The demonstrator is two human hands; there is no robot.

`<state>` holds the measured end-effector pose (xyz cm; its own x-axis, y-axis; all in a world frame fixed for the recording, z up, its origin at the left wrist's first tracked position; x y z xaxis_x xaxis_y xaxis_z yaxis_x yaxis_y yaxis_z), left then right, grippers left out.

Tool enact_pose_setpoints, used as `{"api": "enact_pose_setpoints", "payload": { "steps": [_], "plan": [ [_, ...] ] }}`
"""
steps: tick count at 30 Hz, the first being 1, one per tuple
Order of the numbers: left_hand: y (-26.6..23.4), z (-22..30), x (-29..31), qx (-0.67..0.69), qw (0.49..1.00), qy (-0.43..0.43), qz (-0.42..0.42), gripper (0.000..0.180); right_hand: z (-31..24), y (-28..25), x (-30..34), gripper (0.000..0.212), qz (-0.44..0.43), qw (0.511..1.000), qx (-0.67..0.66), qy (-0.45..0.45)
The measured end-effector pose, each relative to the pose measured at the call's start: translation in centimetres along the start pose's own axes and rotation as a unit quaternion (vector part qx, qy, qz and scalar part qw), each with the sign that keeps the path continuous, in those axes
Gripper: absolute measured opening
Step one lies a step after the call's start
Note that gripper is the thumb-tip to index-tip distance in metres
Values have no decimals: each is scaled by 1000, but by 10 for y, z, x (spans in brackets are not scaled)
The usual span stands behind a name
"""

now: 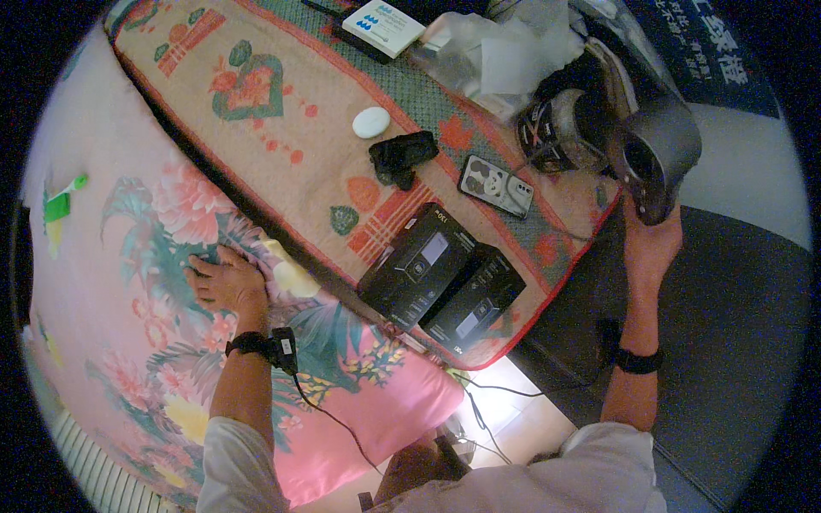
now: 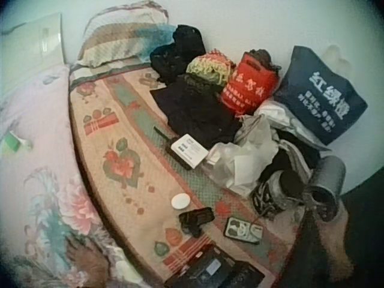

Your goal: The person wipes the top surface of a refrigerator with a cloth, folds black garments on a bed, and سپس wraps the cord of a hair dryer.

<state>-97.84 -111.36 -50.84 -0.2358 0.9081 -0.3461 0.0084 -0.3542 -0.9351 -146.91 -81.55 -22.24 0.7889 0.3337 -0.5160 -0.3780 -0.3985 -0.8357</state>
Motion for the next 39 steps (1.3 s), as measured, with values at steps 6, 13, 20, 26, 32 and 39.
{"api": "enact_pose_setpoints", "payload": {
  "steps": [6, 13, 20, 26, 32, 39],
  "plan": [
    [0, -3, 0, 4, 1000, 0, 10, 69, 32, -2, 16, 43, -37, 999, -25, 31],
    [0, -3, -1, -2, 1000, -3, -3, 69, -26, -20, 19, 52, -64, 997, 30, -17],
    [-8, 1, -3, -28, 1000, 1, -11, 69, -116, -37, 78, 46, -234, 942, -194, 142],
    [-5, -26, -6, 22, 1000, 1, -2, 68, -239, -15, 195, 67, -455, 724, -490, 171],
    [-16, 13, -5, 80, 997, 10, 8, 68, -438, 17, 260, 40, -455, 749, -471, -98],
    [-5, 16, -3, 123, 992, 17, 23, 68, -541, 66, 391, 46, -419, 707, -408, -398]
  ]
}}
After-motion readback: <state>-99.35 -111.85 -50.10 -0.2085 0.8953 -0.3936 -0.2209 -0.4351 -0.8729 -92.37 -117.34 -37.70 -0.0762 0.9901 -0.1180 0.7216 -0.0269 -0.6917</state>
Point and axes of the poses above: each hand's wrist, its own x-axis away from the middle knuckle, its own y-axis out of the palm, z = x × y, the point moved 7 cm from there along -x, towards the middle knuckle, and after that the axes turned 10 degrees about z, right-handed, at the moved point
